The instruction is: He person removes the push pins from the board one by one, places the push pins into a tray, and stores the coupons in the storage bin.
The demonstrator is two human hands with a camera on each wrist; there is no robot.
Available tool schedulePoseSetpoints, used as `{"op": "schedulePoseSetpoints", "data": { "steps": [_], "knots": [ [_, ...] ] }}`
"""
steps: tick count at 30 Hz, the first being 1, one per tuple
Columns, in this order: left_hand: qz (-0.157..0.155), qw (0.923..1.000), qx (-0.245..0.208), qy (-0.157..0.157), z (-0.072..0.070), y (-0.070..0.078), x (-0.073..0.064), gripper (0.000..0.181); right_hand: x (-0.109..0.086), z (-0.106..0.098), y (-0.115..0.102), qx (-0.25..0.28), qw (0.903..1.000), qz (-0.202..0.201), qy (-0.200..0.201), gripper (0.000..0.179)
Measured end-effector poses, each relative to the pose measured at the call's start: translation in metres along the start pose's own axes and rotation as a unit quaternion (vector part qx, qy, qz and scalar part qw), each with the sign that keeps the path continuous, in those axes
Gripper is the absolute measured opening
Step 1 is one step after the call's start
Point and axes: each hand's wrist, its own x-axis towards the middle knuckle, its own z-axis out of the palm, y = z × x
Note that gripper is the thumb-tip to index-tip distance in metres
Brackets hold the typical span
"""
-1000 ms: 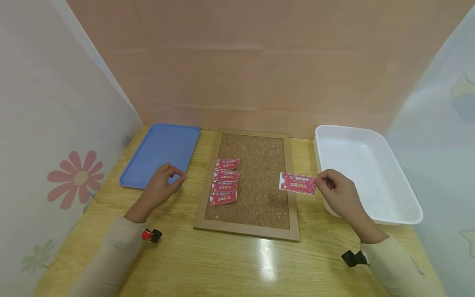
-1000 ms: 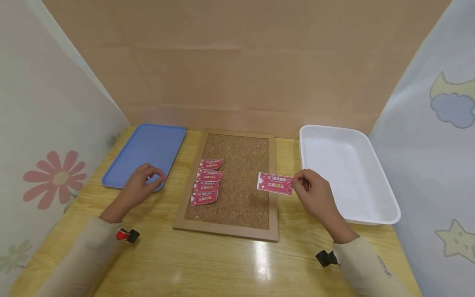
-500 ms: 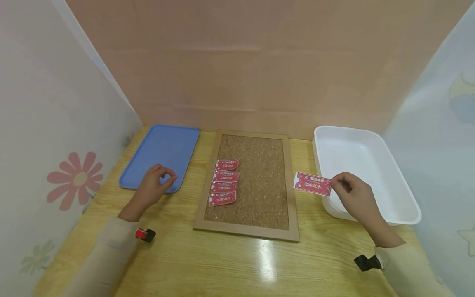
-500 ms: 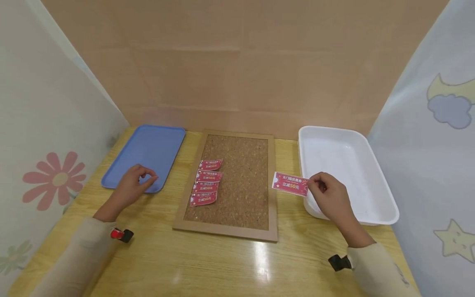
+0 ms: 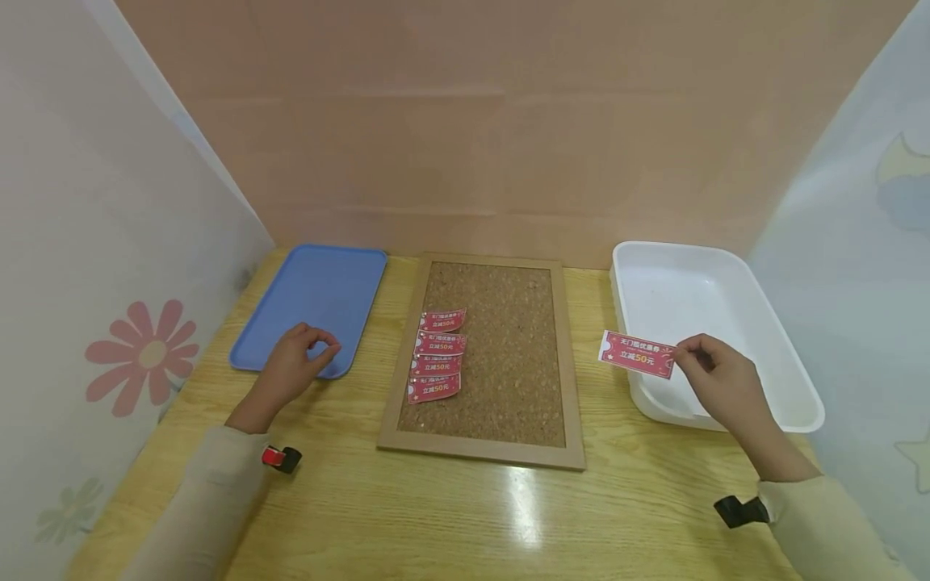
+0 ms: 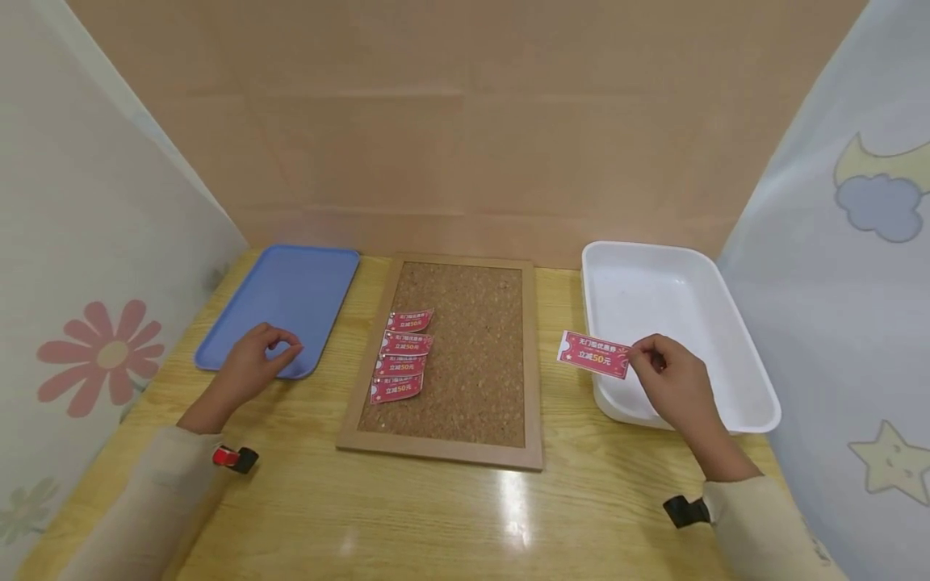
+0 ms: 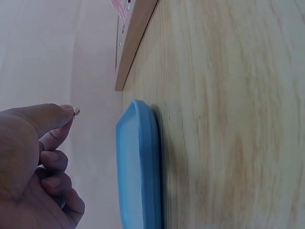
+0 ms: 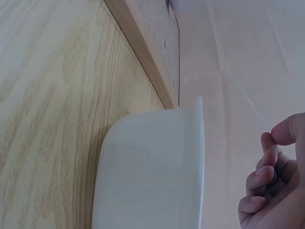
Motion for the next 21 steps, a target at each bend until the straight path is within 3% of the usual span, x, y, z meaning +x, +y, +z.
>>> {"op": "schedulePoseSetpoints", "data": {
  "steps": [11,21],
  "knots": [
    [-0.012,0.9997,0.020,-0.005,0.000,-0.008,0.002,0.014,-0.002,-0.010,0.015,-0.017,0.9996,0.021,-0.007,0.026],
    [-0.039,0.9984,0.035,-0.022,-0.004,-0.006,0.004,0.017,-0.007,-0.018,0.025,-0.027,0.9981,0.049,-0.026,0.033]
  ]
}}
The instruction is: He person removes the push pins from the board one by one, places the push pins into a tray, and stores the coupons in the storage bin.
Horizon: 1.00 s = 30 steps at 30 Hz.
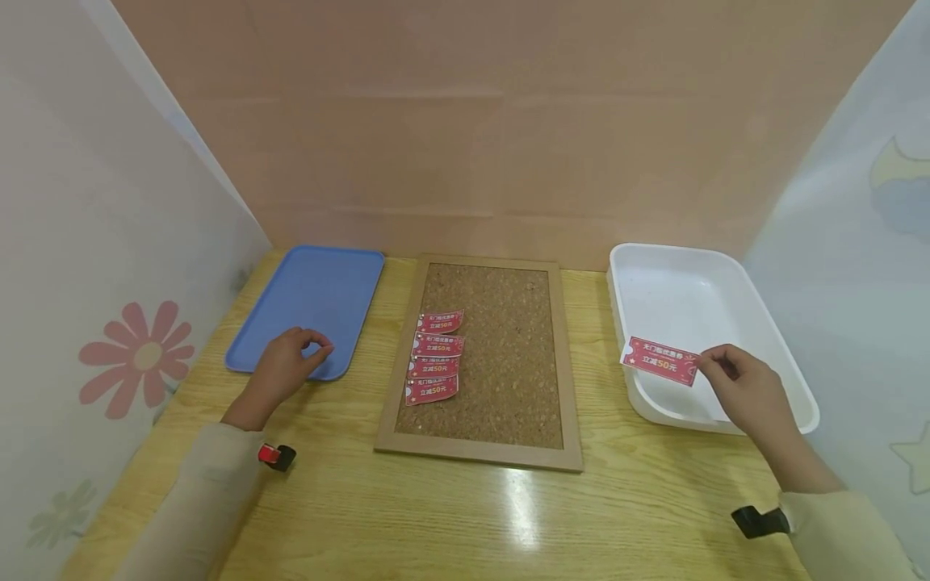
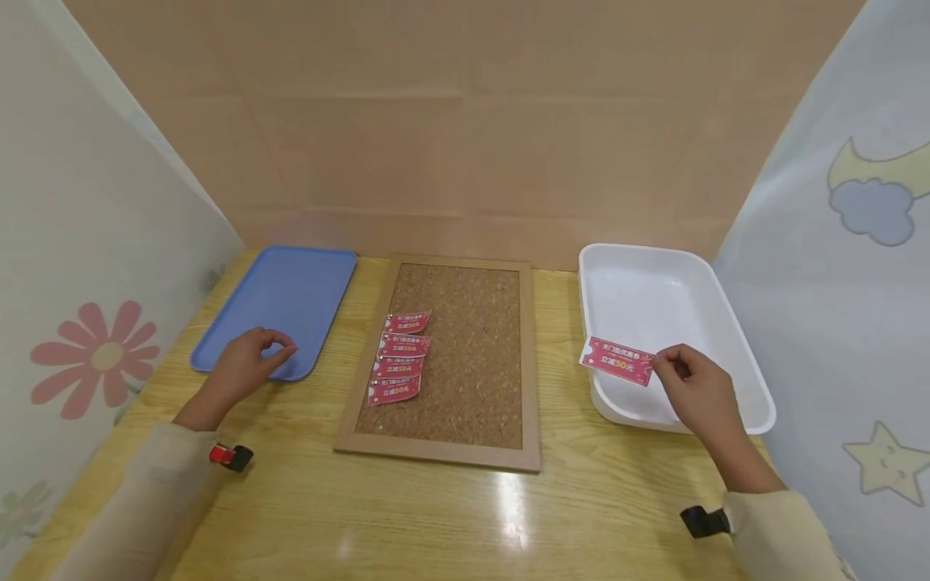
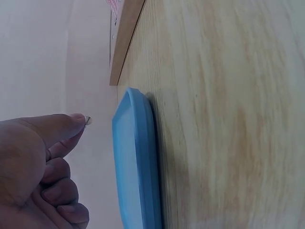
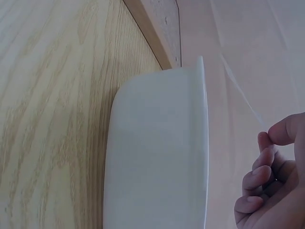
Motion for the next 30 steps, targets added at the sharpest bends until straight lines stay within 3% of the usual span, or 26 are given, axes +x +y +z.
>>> {"op": "schedulePoseSetpoints", "data": {
  "steps": [12,30],
  "knots": [
    [-0.025,0.9995,0.002,-0.021,0.001,-0.004,-0.001,0.022,-0.004,0.000,0.012,-0.006,0.9997,0.022,-0.010,0.036],
    [-0.047,0.9977,-0.002,-0.049,0.003,-0.011,-0.003,0.024,-0.011,0.002,0.025,-0.025,0.9996,0.010,-0.009,0.034]
  ]
}}
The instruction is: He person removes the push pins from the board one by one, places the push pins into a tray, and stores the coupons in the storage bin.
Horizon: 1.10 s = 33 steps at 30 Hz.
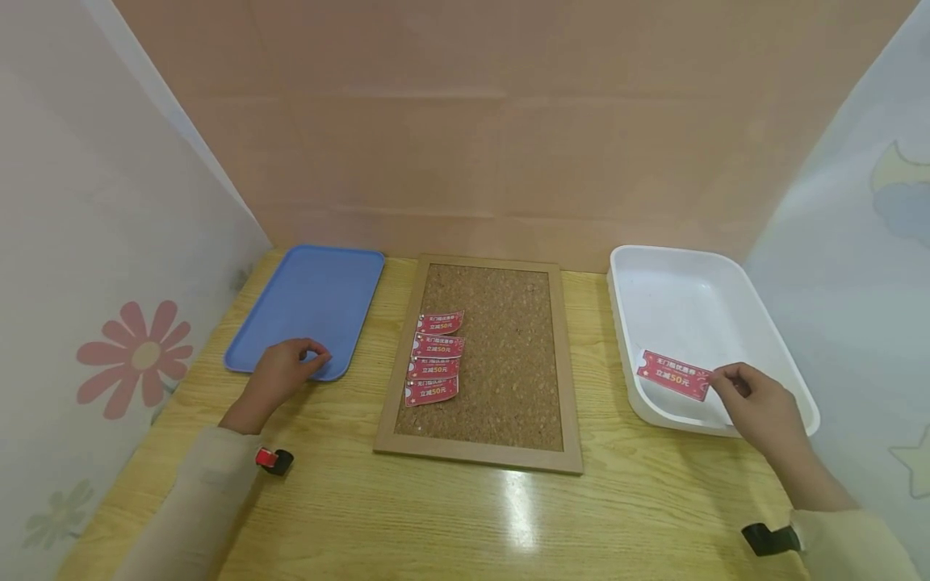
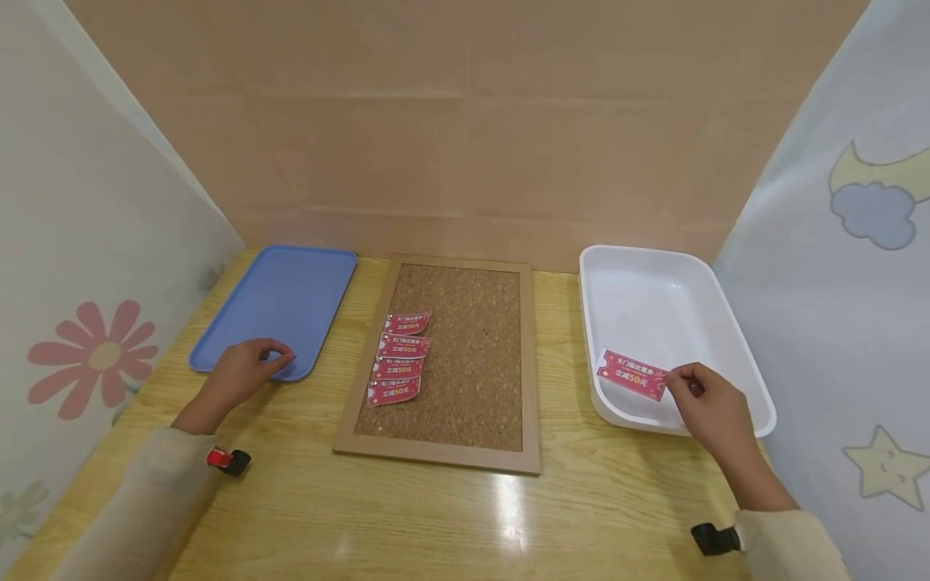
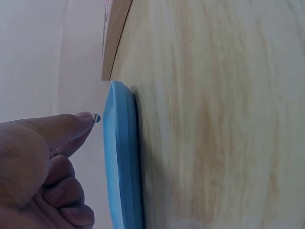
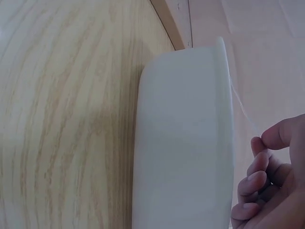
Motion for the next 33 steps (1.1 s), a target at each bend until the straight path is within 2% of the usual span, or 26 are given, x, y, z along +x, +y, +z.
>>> {"op": "schedulePoseSetpoints", "data": {
  "steps": [11,33],
  "knots": [
    [-0.004,1.0000,0.002,-0.004,0.0023,-0.0031,-0.0008,0.022,-0.0013,0.0005,0.0057,-0.014,0.9998,0.003,0.012,0.032],
    [-0.001,1.0000,-0.001,0.003,0.0001,-0.0023,-0.0047,0.019,-0.0026,0.0009,0.0074,-0.006,0.9998,0.007,0.016,0.033]
  ]
}}
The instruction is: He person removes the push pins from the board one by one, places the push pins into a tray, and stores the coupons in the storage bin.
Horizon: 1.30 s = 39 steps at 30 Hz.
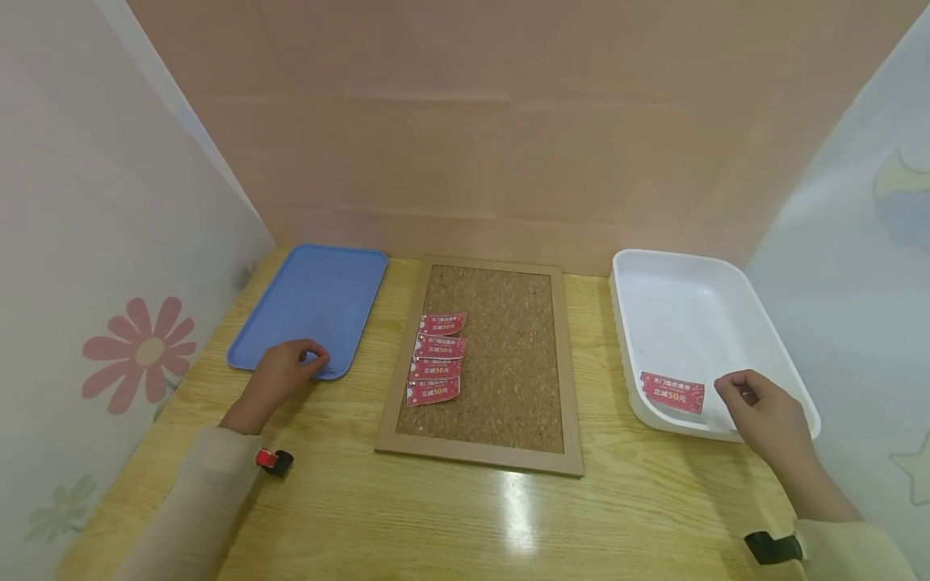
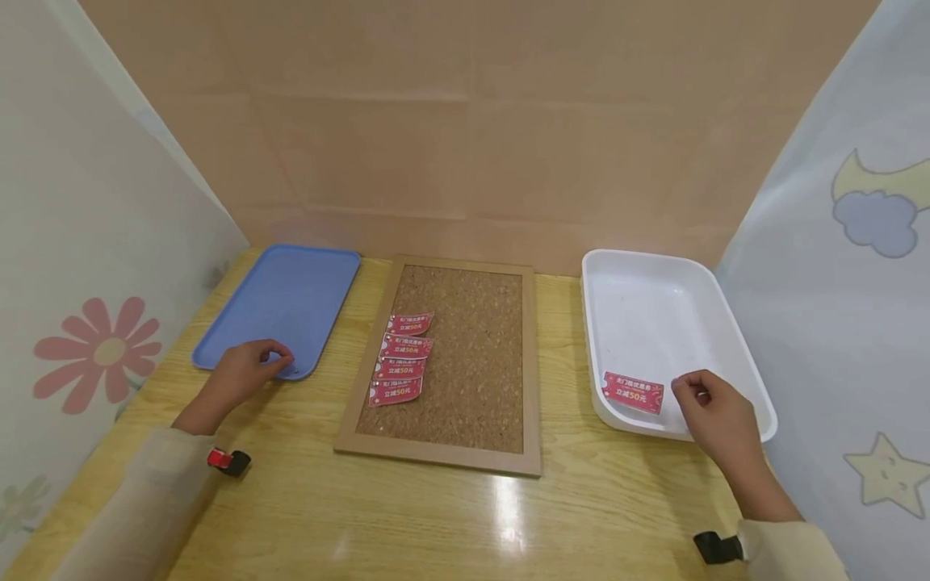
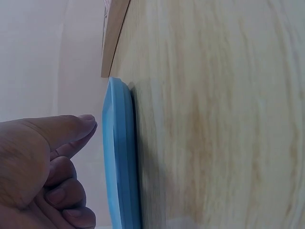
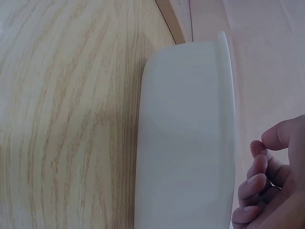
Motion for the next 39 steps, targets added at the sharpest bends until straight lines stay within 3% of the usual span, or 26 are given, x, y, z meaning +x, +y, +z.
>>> {"op": "schedulePoseSetpoints", "data": {
  "steps": [7,13,20,29,39],
  "knots": [
    [0.017,0.9998,0.007,0.012,-0.001,0.009,-0.003,0.017,-0.002,-0.001,0.000,0.003,1.0000,-0.002,0.008,0.034],
    [0.057,0.9978,0.016,0.030,-0.003,0.034,-0.005,0.015,-0.007,-0.001,-0.017,0.017,0.9987,-0.029,0.038,0.029],
    [0.108,0.9926,0.015,0.054,0.000,0.067,-0.007,0.018,-0.011,0.003,-0.053,0.061,0.9939,-0.066,0.064,0.019],
    [0.143,0.9883,-0.021,0.050,0.017,0.104,-0.009,0.016,-0.013,0.021,-0.101,0.150,0.9813,-0.095,0.073,0.017],
    [0.140,0.9874,-0.068,0.026,0.043,0.114,-0.009,0.023,-0.012,0.058,-0.139,0.199,0.9661,-0.160,0.035,0.016]
  ]
}}
